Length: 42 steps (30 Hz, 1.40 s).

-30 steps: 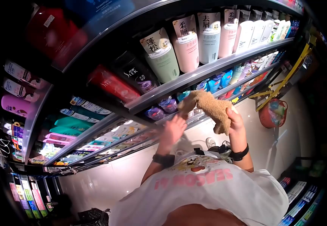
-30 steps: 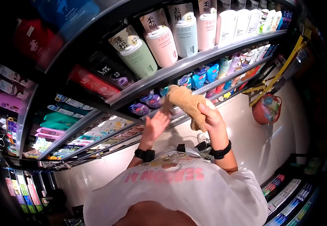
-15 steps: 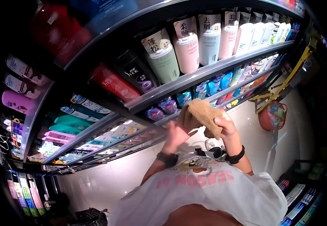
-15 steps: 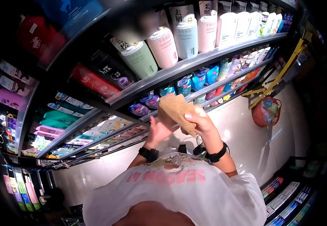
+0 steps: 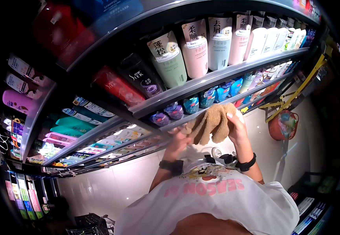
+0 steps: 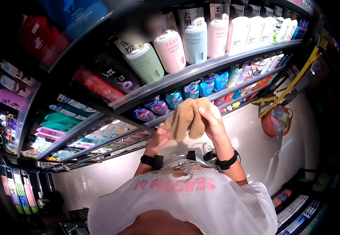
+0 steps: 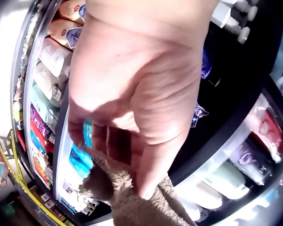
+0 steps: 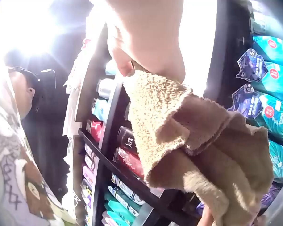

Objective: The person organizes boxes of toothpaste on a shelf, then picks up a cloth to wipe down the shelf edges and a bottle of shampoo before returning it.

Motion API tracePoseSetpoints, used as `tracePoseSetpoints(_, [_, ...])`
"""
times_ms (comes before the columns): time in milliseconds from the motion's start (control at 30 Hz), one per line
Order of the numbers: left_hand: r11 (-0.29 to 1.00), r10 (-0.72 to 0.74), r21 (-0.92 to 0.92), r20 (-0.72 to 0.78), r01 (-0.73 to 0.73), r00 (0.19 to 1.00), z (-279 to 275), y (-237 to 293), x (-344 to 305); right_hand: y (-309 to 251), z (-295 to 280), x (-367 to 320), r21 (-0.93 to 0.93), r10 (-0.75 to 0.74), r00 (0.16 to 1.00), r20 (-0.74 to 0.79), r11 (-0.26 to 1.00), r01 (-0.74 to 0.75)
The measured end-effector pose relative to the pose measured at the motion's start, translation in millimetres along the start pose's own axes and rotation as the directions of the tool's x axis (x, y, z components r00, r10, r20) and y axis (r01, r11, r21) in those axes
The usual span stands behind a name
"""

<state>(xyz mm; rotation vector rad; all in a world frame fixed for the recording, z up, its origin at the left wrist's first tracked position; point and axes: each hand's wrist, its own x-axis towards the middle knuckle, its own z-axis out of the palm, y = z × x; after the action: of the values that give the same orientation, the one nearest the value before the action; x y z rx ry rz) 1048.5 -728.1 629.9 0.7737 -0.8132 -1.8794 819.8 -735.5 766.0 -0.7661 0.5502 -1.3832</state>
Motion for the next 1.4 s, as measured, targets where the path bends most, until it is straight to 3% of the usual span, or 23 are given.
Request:
tracePoseSetpoints(100, [0.982, 0.19, 0.031, -0.085, -0.188, 0.978, -67, -19, 13, -3, -5, 5, 0.06, -0.085, 0.991, -0.1, 0.994, 0.091])
tracePoseSetpoints(133, [0.975, 0.201, -0.046, -0.243, -0.218, 0.949, -38, 5, 7, -5, -9, 6, 0.032, -0.097, 0.992, -0.08, 0.994, 0.1])
tracePoseSetpoints(167, [0.974, 0.201, -0.048, -0.252, -0.22, 0.947, -52, 11, 8, -8, -13, 8, 0.002, -0.105, 0.993, -0.059, 0.994, 0.105])
tracePoseSetpoints(233, [0.801, 0.394, 0.437, 0.128, -0.409, 0.91, -80, 25, 2, -4, -25, 9, -0.02, -0.086, 0.989, -0.121, 0.996, 0.084])
tracePoseSetpoints(300, [0.923, 0.34, 0.241, -0.151, -0.299, 0.928, -63, 31, 2, -3, -39, 12, -0.098, -0.075, 0.992, -0.1, 0.993, 0.065])
tracePoseSetpoints(333, [0.968, 0.25, 0.002, -0.003, -0.25, 0.968, -53, 43, 2, -7, -32, 11, -0.069, -0.064, 0.995, -0.073, 0.996, 0.059])
tracePoseSetpoints(433, [0.862, 0.227, -0.466, -0.002, -0.202, 0.974, 2, 48, -5, -7, -39, 10, -0.091, -0.046, 0.999, 0.012, 0.995, 0.047])
tracePoseSetpoints(567, [0.847, 0.189, -0.517, 0.08, -0.121, 0.979, 15, 43, -5, -7, -41, 8, -0.052, -0.018, 0.997, 0.078, 0.998, 0.022])
tracePoseSetpoints(633, [0.899, 0.293, -0.361, 0.077, -0.247, 0.953, 0, 43, 3, -14, -35, 5, -0.065, -0.014, 0.998, 0.062, 0.998, 0.018])
tracePoseSetpoints(700, [0.922, 0.29, -0.279, 0.039, -0.268, 0.956, -8, 58, 1, -21, -39, 6, -0.33, -0.042, 0.995, -0.09, 0.944, 0.01])
tracePoseSetpoints(733, [0.974, 0.211, -0.083, 0.002, -0.21, 0.978, -3, 73, -6, -23, -45, 7, -0.505, -0.126, 0.983, -0.133, 0.862, 0.042])
tracePoseSetpoints(767, [0.985, 0.139, 0.114, -0.049, -0.132, 0.989, 5, 85, -10, -24, -54, 8, -0.51, -0.131, 0.982, -0.136, 0.859, 0.044])
tracePoseSetpoints(800, [0.932, 0.222, 0.32, -0.135, -0.17, 0.966, 13, 89, -15, -25, -63, 8, -0.718, -0.19, 0.975, -0.113, 0.695, 0.052])
tracePoseSetpoints(833, [0.934, 0.217, 0.315, -0.128, -0.168, 0.968, 17, 89, -17, -27, -70, 8, -0.875, -0.238, 0.968, -0.078, 0.481, 0.047])
tracePoseSetpoints(900, [0.805, 0.302, 0.571, -0.166, -0.158, 0.939, 19, 85, -23, -32, -72, 1, -0.968, -0.242, 0.969, 0.042, 0.232, 0.1])
tracePoseSetpoints(933, [0.617, 0.397, 0.764, -0.096, -0.188, 0.913, 11, 75, -22, -29, -79, -1, -0.95, -0.257, 0.965, 0.041, 0.291, 0.118])
tracePoseSetpoints(967, [0.624, 0.386, 0.759, -0.096, -0.183, 0.918, 5, 69, -22, -25, -85, -2, -0.927, -0.274, 0.961, 0.039, 0.348, 0.137])
tracePoseSetpoints(1033, [0.375, 0.351, 0.919, -0.018, -0.122, 0.936, -4, 62, -24, -26, -77, -7, -0.82, -0.269, 0.963, -0.027, 0.556, 0.132])
tracePoseSetpoints(1067, [0.347, 0.362, 0.927, 0.005, -0.14, 0.932, -8, 60, -22, -26, -82, -10, -0.785, -0.265, 0.964, -0.013, 0.6, 0.154])
tracePoseSetpoints(1167, [0.366, 0.384, 0.924, -0.042, -0.11, 0.923, -15, 60, -21, -28, -87, -7, -0.607, -0.288, 0.955, 0.074, 0.747, 0.272])
tracePoseSetpoints(1233, [0.326, 0.393, 0.929, 0.033, -0.173, 0.919, -7, 69, -18, -29, -80, -6, -0.464, -0.114, 0.983, -0.142, 0.885, 0.036])
tracePoseSetpoints(1300, [0.602, 0.285, 0.768, 0.051, -0.22, 0.957, -1, 78, -15, -20, -94, 0, -0.438, -0.053, 0.981, -0.184, 0.898, -0.034])
tracePoseSetpoints(1400, [0.561, 0.214, 0.827, -0.089, -0.048, 0.973, 32, 96, -16, -12, -90, 3, -0.372, 0.01, 0.984, -0.18, 0.925, -0.078])
